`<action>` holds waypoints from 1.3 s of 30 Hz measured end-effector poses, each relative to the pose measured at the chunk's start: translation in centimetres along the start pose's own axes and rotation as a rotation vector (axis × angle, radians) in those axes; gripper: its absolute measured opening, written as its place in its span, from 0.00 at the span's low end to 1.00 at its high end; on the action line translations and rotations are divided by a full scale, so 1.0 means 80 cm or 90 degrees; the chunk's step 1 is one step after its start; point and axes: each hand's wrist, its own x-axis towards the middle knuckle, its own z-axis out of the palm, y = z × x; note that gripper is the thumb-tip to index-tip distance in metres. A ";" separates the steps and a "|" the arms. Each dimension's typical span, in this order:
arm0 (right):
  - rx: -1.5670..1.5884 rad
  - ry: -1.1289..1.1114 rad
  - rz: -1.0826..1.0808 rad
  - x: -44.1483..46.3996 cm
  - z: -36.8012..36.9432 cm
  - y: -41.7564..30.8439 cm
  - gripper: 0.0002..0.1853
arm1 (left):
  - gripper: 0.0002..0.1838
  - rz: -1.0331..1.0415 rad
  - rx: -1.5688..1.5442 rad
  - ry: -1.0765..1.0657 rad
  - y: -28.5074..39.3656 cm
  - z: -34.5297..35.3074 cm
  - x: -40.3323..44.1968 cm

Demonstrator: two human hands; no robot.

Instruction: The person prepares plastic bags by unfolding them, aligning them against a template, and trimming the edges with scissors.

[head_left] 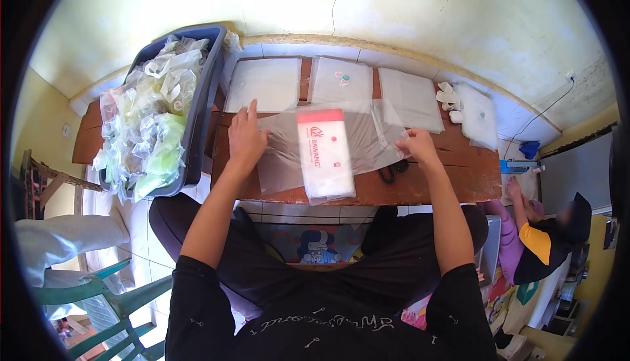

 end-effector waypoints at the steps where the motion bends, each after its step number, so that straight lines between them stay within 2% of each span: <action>1: -0.139 -0.007 -0.025 -0.005 -0.002 -0.009 0.08 | 0.39 0.055 0.035 0.080 0.013 -0.001 -0.003; 5: -0.233 -0.037 -0.045 -0.016 -0.010 -0.034 0.08 | 0.36 0.165 -0.137 -0.036 0.074 0.031 -0.026; 7: -0.209 -0.065 0.020 -0.018 -0.006 -0.045 0.08 | 0.34 0.173 -0.118 -0.090 0.101 0.058 -0.039; 11: -0.228 -0.050 -0.035 -0.017 -0.008 -0.051 0.11 | 0.35 0.135 -0.013 -0.118 0.144 0.092 -0.039; 14: -0.230 -0.004 -0.091 -0.010 -0.011 -0.056 0.15 | 0.34 0.146 0.056 -0.083 0.149 0.121 -0.037; 16: -0.335 0.106 -0.306 -0.014 -0.005 -0.067 0.16 | 0.34 0.142 0.053 -0.080 0.151 0.130 -0.040; 17: -0.334 0.106 -0.305 -0.017 -0.002 -0.071 0.16 | 0.34 0.141 0.053 -0.079 0.150 0.134 -0.041; 19: -0.133 0.048 -0.300 -0.051 0.016 -0.110 0.12 | 0.34 0.140 0.046 -0.078 0.149 0.135 -0.041; 20: -0.132 0.050 -0.297 -0.059 0.027 -0.117 0.12 | 0.34 0.137 0.037 -0.075 0.150 0.136 -0.041; 22: -0.039 -0.005 -0.388 -0.072 0.052 -0.127 0.10 | 0.34 0.140 0.039 -0.075 0.151 0.135 -0.042; 24: -0.042 0.012 -0.515 -0.084 0.086 -0.132 0.10 | 0.34 0.141 0.044 -0.071 0.150 0.134 -0.041; 26: -0.022 -0.061 -0.549 -0.109 0.120 -0.142 0.11 | 0.32 0.156 0.148 -0.141 0.150 0.135 -0.041; 27: -0.012 -0.163 -0.567 -0.115 0.137 -0.139 0.12 | 0.32 0.158 0.148 -0.141 0.140 0.156 -0.043; 28: -0.002 -0.265 -0.581 -0.121 0.149 -0.136 0.13 | 0.31 0.220 0.016 -0.009 0.127 0.181 -0.047; 30: -0.003 -0.301 -0.623 -0.139 0.160 -0.130 0.14 | 0.30 0.281 -0.114 0.125 0.110 0.209 -0.047; 31: -0.005 -0.342 -0.664 -0.143 0.165 -0.131 0.16 | 0.30 0.239 -0.205 0.070 0.110 0.199 -0.045; 32: -0.002 -0.343 -0.665 -0.140 0.163 -0.130 0.16 | 0.29 0.193 -0.295 0.015 0.113 0.183 -0.043; 35: 0.002 -0.275 -0.486 -0.112 0.141 -0.117 0.17 | 0.28 0.042 -0.569 -0.147 0.121 0.148 -0.041; 36: -0.010 -0.229 -0.419 -0.099 0.133 -0.109 0.16 | 0.28 0.039 -0.570 -0.143 0.121 0.151 -0.039; 37: -0.013 -0.232 -0.420 -0.087 0.123 -0.101 0.16 | 0.28 0.064 -0.407 -0.070 0.122 0.155 -0.037; 38: -0.093 -0.157 -0.359 -0.077 0.114 -0.092 0.17 | 0.28 0.086 -0.242 0.000 0.123 0.158 -0.036; 39: -0.170 -0.082 -0.297 -0.069 0.109 -0.083 0.17 | 0.28 0.082 -0.241 0.002 0.125 0.159 -0.038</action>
